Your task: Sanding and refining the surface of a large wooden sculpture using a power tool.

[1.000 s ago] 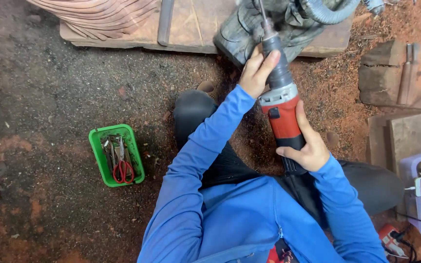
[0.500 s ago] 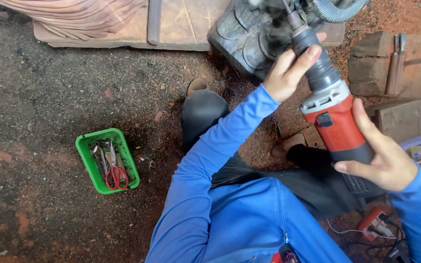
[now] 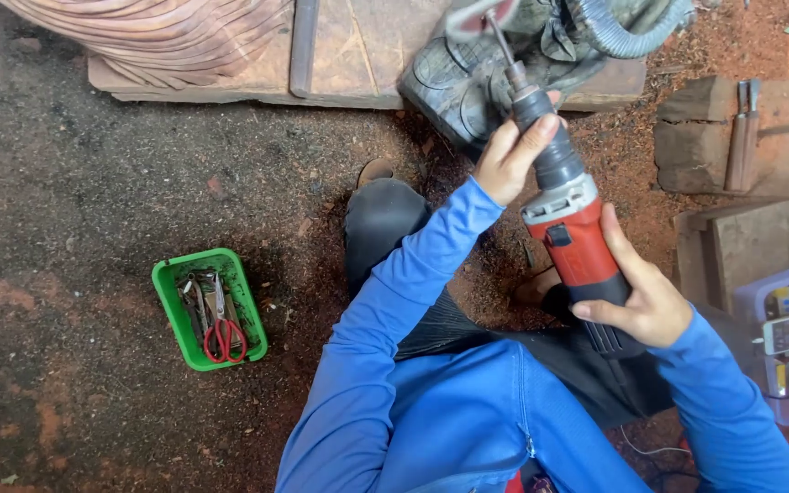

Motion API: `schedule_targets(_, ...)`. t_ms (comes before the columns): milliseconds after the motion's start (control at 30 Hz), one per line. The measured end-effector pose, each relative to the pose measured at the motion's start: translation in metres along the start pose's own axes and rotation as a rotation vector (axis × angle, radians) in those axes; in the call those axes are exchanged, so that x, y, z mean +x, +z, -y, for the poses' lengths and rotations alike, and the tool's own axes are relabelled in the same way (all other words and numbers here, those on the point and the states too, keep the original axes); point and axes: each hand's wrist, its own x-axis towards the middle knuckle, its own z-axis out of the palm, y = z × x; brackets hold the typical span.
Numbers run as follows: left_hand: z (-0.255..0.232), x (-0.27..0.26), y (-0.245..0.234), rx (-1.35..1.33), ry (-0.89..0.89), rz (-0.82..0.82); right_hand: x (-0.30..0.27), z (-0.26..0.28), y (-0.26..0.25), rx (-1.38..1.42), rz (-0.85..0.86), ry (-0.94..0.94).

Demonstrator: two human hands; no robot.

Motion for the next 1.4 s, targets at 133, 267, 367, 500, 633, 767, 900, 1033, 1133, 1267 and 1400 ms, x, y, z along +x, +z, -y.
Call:
schedule_targets(133, 0.000, 0.001, -0.018, -0.033, 0.034, -0.047, 0.020, 0.010, 0.006, 0.019, 0.022, -0.026)
schedule_targets(267, 0.000, -0.005, -0.026, -0.013, -0.023, -0.181, 0.026, 0.012, 0.012, 0.022, 0.043, 0.028)
schedule_targets(367, 0.017, -0.009, -0.030, -0.038, -0.014, -0.157, 0.018, 0.005, 0.014, -0.025, 0.045, 0.066)
schedule_targets(500, -0.003, -0.016, -0.021, -0.024, -0.026, -0.149, 0.010, 0.000, 0.014, -0.085, 0.032, 0.028)
schedule_targets(633, 0.005, -0.006, -0.024, -0.019, -0.010, -0.123, 0.017, 0.006, 0.010, -0.083, 0.022, 0.063)
schedule_targets(767, 0.005, -0.002, -0.021, 0.034, 0.040, -0.101, 0.015, 0.004, 0.007, -0.035, 0.031, 0.033)
schedule_targets(900, -0.005, -0.008, -0.008, 0.129, 0.003, -0.097, 0.003, -0.012, -0.001, -0.076, 0.021, 0.080)
schedule_targets(1033, 0.003, -0.008, -0.008, 0.099, -0.016, -0.086, 0.002, -0.015, -0.007, -0.130, 0.017, 0.122)
schedule_targets(1133, -0.006, -0.003, -0.006, 0.094, 0.000, -0.052, 0.004, -0.013, -0.008, -0.142, -0.003, 0.076)
schedule_targets(1267, 0.002, -0.004, -0.004, 0.122, -0.008, -0.024, -0.003, -0.018, -0.007, -0.090, -0.004, 0.062)
schedule_targets(1400, 0.015, -0.013, -0.002, 0.175, -0.082, -0.020, -0.011, -0.030, -0.006, -0.072, 0.011, 0.111)
